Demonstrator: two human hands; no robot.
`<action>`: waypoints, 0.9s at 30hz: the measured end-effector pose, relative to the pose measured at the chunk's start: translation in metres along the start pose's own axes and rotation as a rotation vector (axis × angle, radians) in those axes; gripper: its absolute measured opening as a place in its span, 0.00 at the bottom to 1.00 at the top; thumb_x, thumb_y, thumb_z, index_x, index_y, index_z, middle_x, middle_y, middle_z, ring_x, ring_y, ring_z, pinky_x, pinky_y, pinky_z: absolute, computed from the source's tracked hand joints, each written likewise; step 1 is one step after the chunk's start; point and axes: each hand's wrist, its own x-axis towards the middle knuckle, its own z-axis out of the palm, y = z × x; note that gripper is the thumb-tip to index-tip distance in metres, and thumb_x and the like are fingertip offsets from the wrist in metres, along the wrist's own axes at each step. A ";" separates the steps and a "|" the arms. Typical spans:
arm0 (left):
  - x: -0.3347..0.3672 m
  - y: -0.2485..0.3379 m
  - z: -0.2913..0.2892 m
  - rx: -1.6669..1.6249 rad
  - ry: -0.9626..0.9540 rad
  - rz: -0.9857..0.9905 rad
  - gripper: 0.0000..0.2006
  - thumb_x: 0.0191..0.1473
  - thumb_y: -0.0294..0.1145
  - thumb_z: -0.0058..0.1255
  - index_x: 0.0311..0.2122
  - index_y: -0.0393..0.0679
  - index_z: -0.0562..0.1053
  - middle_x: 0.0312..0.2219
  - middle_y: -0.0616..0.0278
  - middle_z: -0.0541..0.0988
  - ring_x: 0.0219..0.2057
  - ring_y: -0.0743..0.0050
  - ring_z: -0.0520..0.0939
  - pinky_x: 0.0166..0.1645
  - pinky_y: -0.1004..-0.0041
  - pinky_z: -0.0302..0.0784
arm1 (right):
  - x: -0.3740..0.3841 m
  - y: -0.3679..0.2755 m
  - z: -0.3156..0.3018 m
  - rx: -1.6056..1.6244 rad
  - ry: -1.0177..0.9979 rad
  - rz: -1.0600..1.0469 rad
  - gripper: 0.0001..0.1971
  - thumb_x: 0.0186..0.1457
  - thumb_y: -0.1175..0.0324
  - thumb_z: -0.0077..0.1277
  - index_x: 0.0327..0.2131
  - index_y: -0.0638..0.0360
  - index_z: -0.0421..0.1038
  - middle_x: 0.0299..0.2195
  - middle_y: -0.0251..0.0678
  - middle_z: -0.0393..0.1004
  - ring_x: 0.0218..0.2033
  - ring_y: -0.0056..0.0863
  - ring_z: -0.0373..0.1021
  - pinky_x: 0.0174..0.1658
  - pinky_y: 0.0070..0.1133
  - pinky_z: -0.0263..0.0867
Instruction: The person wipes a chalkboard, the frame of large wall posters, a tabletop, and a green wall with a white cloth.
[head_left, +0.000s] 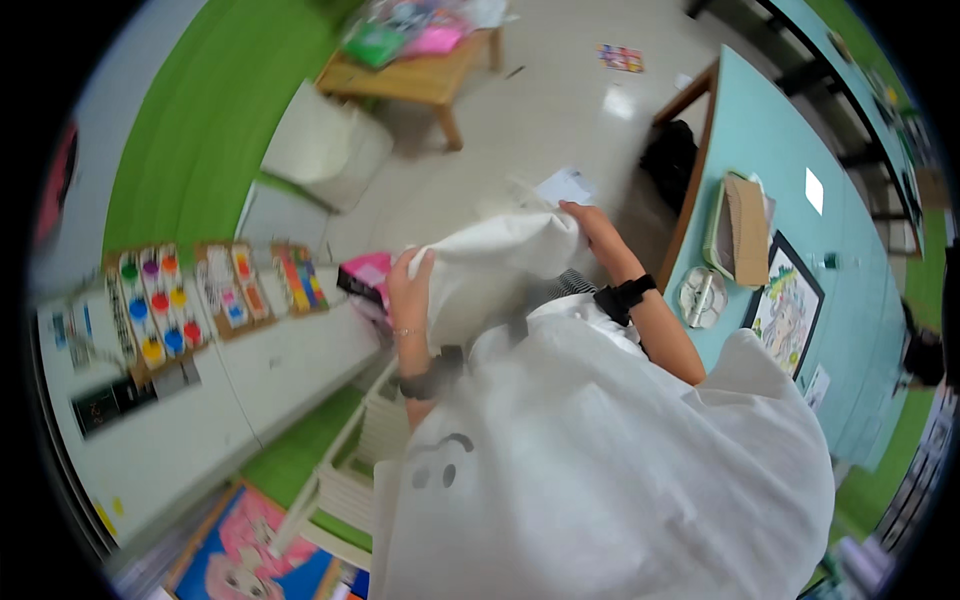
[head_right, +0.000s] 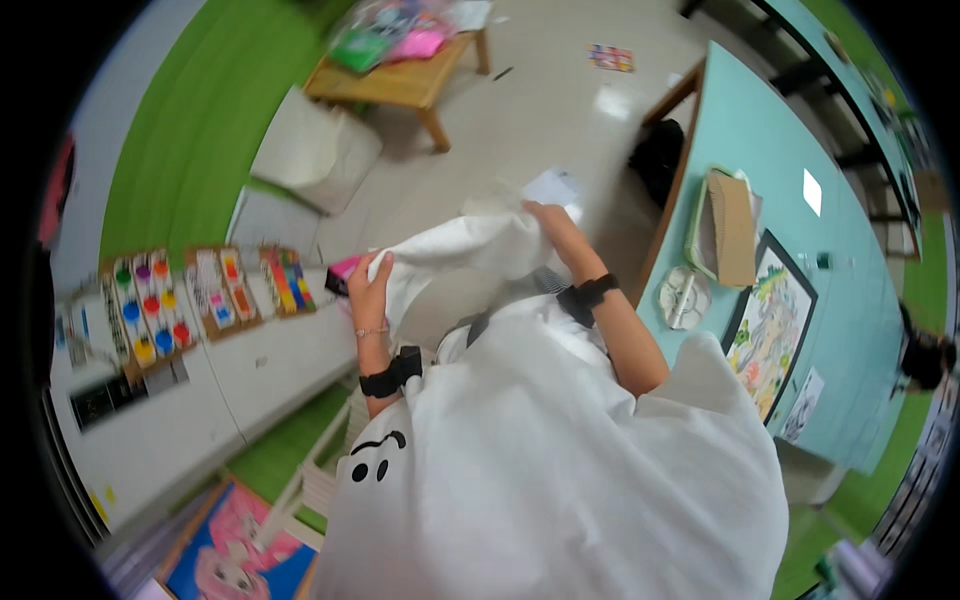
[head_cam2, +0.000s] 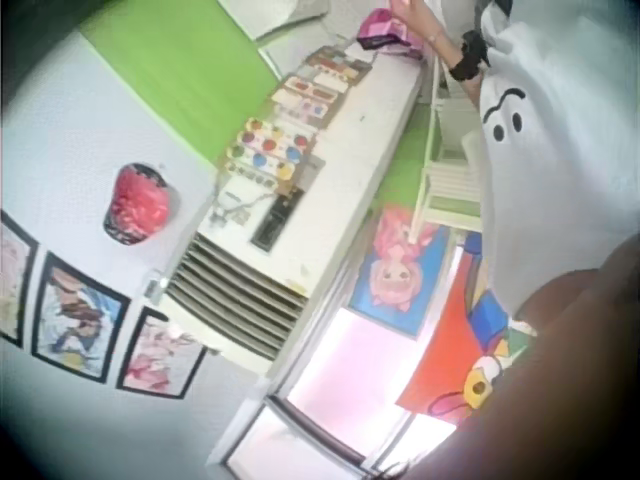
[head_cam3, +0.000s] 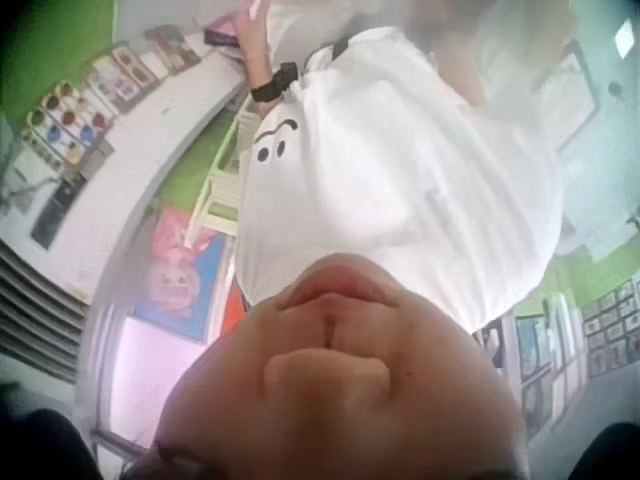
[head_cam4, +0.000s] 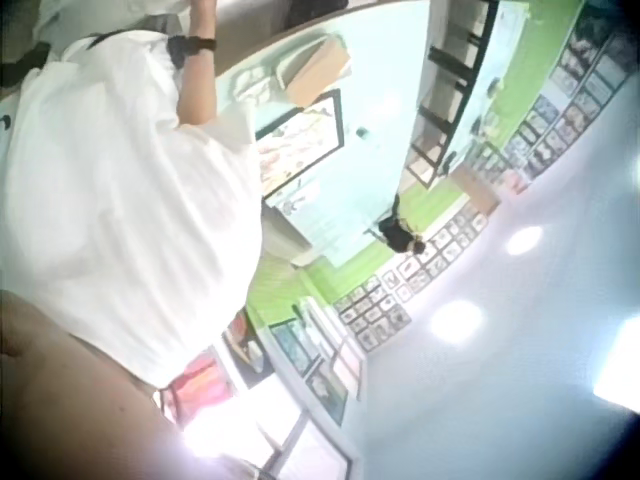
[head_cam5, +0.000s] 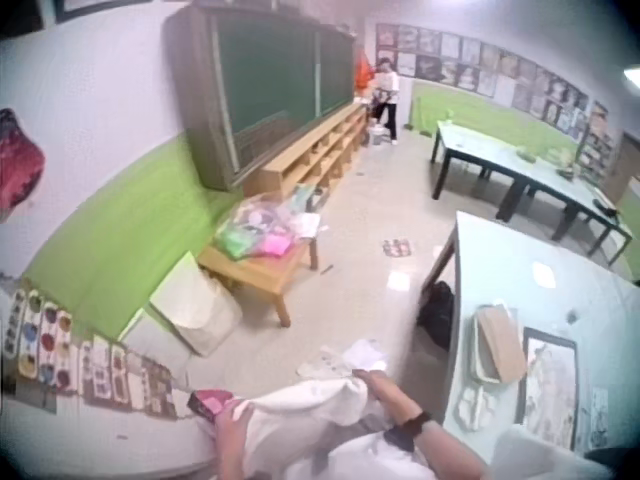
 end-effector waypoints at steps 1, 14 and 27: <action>0.014 0.013 0.020 0.003 -0.044 0.029 0.14 0.48 0.34 0.53 0.36 0.34 0.73 0.31 0.61 0.77 0.34 0.78 0.74 0.42 0.79 0.67 | 0.007 -0.004 -0.019 0.032 0.040 -0.014 0.23 0.51 0.54 0.44 0.36 0.70 0.70 0.32 0.36 0.71 0.34 0.24 0.64 0.38 0.18 0.58; 0.135 0.175 0.282 0.394 -0.702 0.331 0.17 0.49 0.40 0.51 0.36 0.33 0.73 0.33 0.52 0.77 0.36 0.62 0.77 0.44 0.75 0.68 | 0.018 -0.041 -0.274 1.028 0.390 -0.496 0.19 0.58 0.55 0.39 0.42 0.62 0.66 0.41 0.35 0.70 0.43 0.25 0.66 0.49 0.23 0.60; 0.171 0.243 0.577 0.406 -1.037 0.743 0.15 0.47 0.42 0.53 0.30 0.38 0.72 0.19 0.60 0.73 0.22 0.75 0.69 0.30 0.76 0.67 | 0.042 -0.099 -0.414 0.771 0.963 -0.863 0.28 0.52 0.66 0.49 0.54 0.64 0.51 0.49 0.38 0.60 0.49 0.28 0.58 0.53 0.23 0.53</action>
